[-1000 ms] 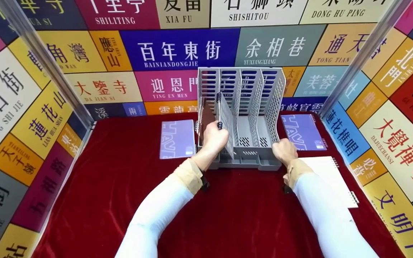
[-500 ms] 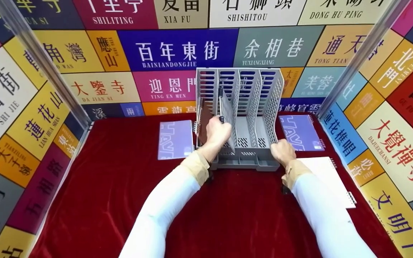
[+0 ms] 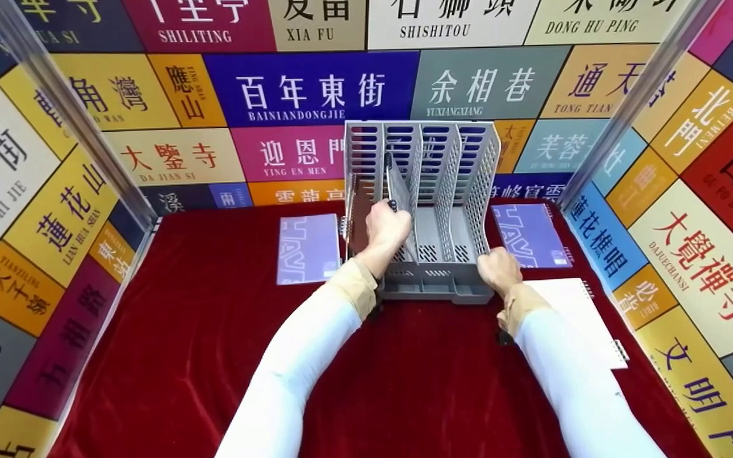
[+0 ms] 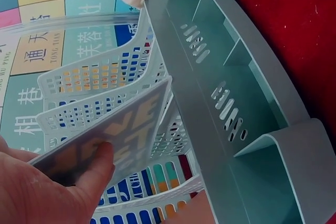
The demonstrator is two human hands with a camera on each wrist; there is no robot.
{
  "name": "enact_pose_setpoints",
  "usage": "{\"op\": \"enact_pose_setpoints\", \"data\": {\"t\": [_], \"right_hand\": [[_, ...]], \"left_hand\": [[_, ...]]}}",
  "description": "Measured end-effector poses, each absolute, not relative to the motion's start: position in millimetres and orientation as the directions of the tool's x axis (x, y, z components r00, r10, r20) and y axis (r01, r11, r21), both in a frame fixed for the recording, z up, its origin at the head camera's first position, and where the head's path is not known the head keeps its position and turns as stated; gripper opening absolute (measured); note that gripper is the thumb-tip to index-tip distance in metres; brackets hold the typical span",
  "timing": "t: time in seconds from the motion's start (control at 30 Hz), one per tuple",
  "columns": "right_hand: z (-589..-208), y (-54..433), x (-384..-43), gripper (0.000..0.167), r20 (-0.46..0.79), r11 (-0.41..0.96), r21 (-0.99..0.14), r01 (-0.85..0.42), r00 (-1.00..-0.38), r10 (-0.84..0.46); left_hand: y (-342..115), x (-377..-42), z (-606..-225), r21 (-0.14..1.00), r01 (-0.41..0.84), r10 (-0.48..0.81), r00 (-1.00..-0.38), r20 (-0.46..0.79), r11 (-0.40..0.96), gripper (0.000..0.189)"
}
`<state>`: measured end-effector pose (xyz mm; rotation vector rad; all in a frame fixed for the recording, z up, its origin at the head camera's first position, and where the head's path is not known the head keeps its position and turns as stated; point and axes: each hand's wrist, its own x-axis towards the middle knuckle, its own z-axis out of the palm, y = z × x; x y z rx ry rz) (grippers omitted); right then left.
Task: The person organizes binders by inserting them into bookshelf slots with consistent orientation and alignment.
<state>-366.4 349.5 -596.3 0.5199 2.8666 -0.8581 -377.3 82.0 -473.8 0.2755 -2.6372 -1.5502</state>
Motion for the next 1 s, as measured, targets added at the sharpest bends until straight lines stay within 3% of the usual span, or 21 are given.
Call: {"op": "enact_pose_setpoints", "data": {"t": [0.5,1.0], "right_hand": [[-594.7,350.8,-365.0,0.063,-0.231,0.772,-0.523,0.362,-0.932,0.28],[-597.9,350.1,-366.1,0.055,-0.207,0.772,-0.526,0.357,-0.934,0.291]], "left_hand": [[88.0,-395.9,-484.4,0.853,-0.197,-0.228,-0.969,-0.094,0.483,0.042],[97.7,-397.6,-518.9,0.819,-0.229,-0.221,-0.967,-0.128,0.526,0.035]]}}
